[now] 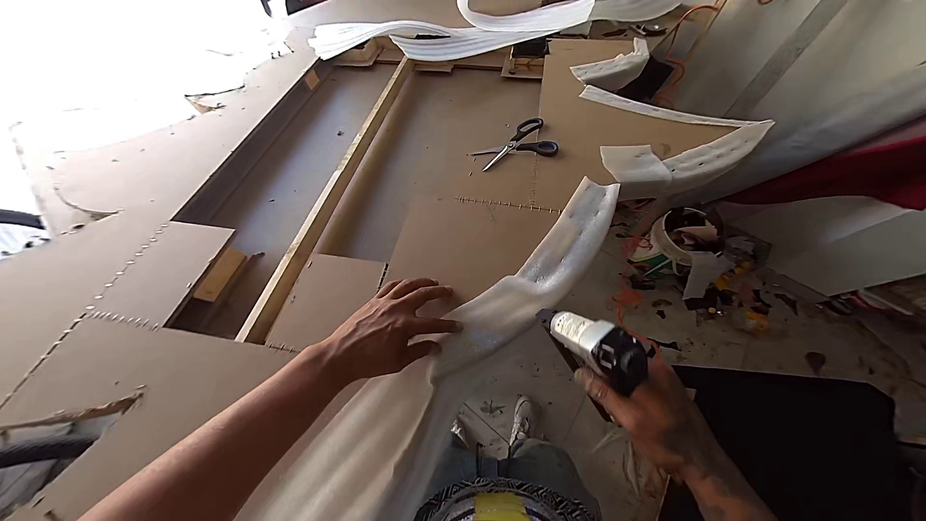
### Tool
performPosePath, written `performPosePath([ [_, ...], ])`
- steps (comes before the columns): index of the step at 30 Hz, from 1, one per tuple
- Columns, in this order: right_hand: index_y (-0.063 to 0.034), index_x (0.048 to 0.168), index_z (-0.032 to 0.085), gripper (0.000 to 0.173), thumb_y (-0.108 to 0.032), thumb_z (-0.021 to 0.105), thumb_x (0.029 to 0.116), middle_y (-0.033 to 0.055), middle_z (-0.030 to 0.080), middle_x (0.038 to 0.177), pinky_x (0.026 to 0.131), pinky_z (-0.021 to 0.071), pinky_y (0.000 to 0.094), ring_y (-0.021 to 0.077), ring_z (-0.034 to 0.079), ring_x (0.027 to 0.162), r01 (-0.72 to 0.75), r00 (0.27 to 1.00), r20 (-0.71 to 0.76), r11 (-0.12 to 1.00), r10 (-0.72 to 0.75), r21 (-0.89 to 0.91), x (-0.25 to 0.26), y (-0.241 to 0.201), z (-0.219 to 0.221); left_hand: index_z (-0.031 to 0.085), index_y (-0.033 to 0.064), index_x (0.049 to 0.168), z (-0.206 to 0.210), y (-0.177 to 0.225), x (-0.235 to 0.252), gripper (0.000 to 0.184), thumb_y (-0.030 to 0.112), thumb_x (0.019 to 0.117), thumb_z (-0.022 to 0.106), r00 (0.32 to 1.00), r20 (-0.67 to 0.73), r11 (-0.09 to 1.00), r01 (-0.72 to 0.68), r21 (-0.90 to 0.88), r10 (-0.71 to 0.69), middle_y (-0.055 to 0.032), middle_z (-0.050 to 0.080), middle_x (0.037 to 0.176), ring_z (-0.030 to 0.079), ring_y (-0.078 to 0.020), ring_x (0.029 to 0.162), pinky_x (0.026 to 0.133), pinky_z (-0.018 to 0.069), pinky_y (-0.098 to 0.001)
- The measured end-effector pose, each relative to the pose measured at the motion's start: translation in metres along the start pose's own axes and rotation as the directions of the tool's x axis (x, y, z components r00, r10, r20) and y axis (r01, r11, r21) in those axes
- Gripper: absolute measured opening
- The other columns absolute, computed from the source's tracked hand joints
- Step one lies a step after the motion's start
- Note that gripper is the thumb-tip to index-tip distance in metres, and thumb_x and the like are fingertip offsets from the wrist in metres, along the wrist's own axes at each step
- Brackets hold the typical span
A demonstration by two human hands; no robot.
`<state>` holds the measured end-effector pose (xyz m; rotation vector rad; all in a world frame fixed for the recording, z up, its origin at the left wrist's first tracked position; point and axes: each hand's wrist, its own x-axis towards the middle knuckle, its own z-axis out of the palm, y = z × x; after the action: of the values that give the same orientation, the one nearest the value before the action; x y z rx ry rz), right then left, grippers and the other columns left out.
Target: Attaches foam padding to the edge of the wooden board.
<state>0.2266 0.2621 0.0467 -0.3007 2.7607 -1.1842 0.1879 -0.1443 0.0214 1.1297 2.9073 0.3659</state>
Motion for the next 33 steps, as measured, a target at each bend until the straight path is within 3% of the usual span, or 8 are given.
performPosePath([
  [4, -0.0198, 0.099, 0.072, 0.042, -0.061, 0.068, 0.0889, 0.0017, 0.063, 0.061, 0.051, 0.0574, 0.0361, 0.0168, 0.062, 0.049, -0.297, 0.939, 0.216, 0.947, 0.267, 0.120, 0.040, -0.039, -0.010, 0.063, 0.0554, 0.130, -0.002, -0.020, 0.003, 0.038, 0.066, 0.0944, 0.054, 0.998, 0.030, 0.998, -0.053, -0.035, 0.054, 0.0080, 0.043, 0.159, 0.034, -0.0203, 0.149, 0.117, 0.0350, -0.0520],
  [10, -0.0133, 0.088, 0.067, 0.040, -0.053, 0.068, 0.0919, 0.0048, 0.059, 0.058, 0.051, 0.0545, 0.0341, 0.0170, 0.059, 0.048, -0.434, 0.866, 0.263, 0.900, 0.426, -0.028, 0.066, -0.082, 0.002, 0.069, 0.0514, 0.124, 0.005, -0.037, -0.003, 0.037, 0.067, 0.0923, 0.056, 0.995, -0.042, 0.990, -0.096, -0.100, 0.092, 0.0098, 0.047, 0.156, 0.038, -0.0185, 0.147, 0.116, 0.0353, -0.0484],
  [15, -0.0196, 0.098, 0.070, 0.042, -0.060, 0.067, 0.0887, 0.0014, 0.061, 0.063, 0.054, 0.0557, 0.0375, 0.0161, 0.060, 0.051, -0.426, 0.850, 0.271, 0.892, 0.452, -0.152, 0.054, -0.119, 0.028, 0.071, 0.0457, 0.121, 0.009, -0.042, -0.005, 0.042, 0.069, 0.0882, 0.061, 0.996, -0.057, 0.984, -0.076, -0.158, 0.068, 0.0105, 0.049, 0.154, 0.038, -0.0169, 0.147, 0.118, 0.0331, -0.0466],
  [19, -0.0222, 0.101, 0.071, 0.047, -0.067, 0.066, 0.0862, -0.0020, 0.065, 0.071, 0.059, 0.0582, 0.0392, 0.0135, 0.064, 0.058, -0.366, 0.864, 0.273, 0.900, 0.423, -0.235, 0.042, -0.146, 0.046, 0.065, 0.0272, 0.129, 0.008, -0.044, -0.007, 0.063, 0.066, 0.0794, 0.073, 0.997, -0.078, 0.970, -0.014, -0.241, -0.005, 0.0083, 0.052, 0.151, 0.042, -0.0152, 0.144, 0.119, 0.0351, -0.0439],
  [21, -0.0221, 0.105, 0.072, 0.043, -0.061, 0.066, 0.0880, -0.0037, 0.069, 0.084, 0.071, 0.0592, 0.0386, 0.0098, 0.068, 0.073, -0.295, 0.875, 0.302, 0.912, 0.378, -0.286, 0.037, -0.157, 0.061, 0.062, 0.0215, 0.133, 0.007, -0.043, -0.010, 0.072, 0.064, 0.0763, 0.078, 0.997, -0.070, 0.960, 0.004, -0.281, -0.024, 0.0054, 0.052, 0.151, 0.041, -0.0161, 0.145, 0.120, 0.0347, -0.0424],
  [23, -0.0217, 0.104, 0.073, 0.041, -0.059, 0.065, 0.0893, -0.0042, 0.071, 0.091, 0.081, 0.0577, 0.0396, 0.0087, 0.069, 0.088, -0.215, 0.887, 0.317, 0.908, 0.335, -0.359, 0.035, -0.170, 0.067, 0.060, 0.0200, 0.135, 0.003, -0.044, -0.013, 0.077, 0.064, 0.0740, 0.080, 0.998, -0.055, 0.961, 0.020, -0.276, -0.036, 0.0038, 0.051, 0.151, 0.040, -0.0169, 0.146, 0.120, 0.0340, -0.0414],
  [30, -0.0169, 0.104, 0.070, 0.042, -0.056, 0.065, 0.0896, 0.0000, 0.070, 0.084, 0.073, 0.0582, 0.0425, 0.0147, 0.070, 0.082, -0.087, 0.898, 0.368, 0.918, 0.240, -0.387, 0.009, -0.182, 0.083, 0.057, 0.0230, 0.139, -0.014, -0.041, -0.041, 0.085, 0.062, 0.0694, 0.084, 0.991, 0.008, 0.960, 0.134, -0.247, -0.136, 0.0054, 0.047, 0.155, 0.039, -0.0167, 0.147, 0.119, 0.0367, -0.0414],
  [33, -0.0119, 0.114, 0.070, 0.047, -0.048, 0.078, 0.0845, 0.0020, 0.075, 0.092, 0.077, 0.0619, 0.0439, 0.0133, 0.073, 0.085, -0.107, 0.953, 0.260, 0.974, 0.157, -0.197, -0.031, -0.155, 0.053, 0.061, 0.0230, 0.136, -0.047, -0.020, -0.066, 0.063, 0.052, 0.0822, 0.076, 0.989, -0.108, 0.984, 0.084, -0.155, -0.101, 0.0005, 0.053, 0.150, 0.047, -0.0231, 0.141, 0.112, 0.0439, -0.0488],
])
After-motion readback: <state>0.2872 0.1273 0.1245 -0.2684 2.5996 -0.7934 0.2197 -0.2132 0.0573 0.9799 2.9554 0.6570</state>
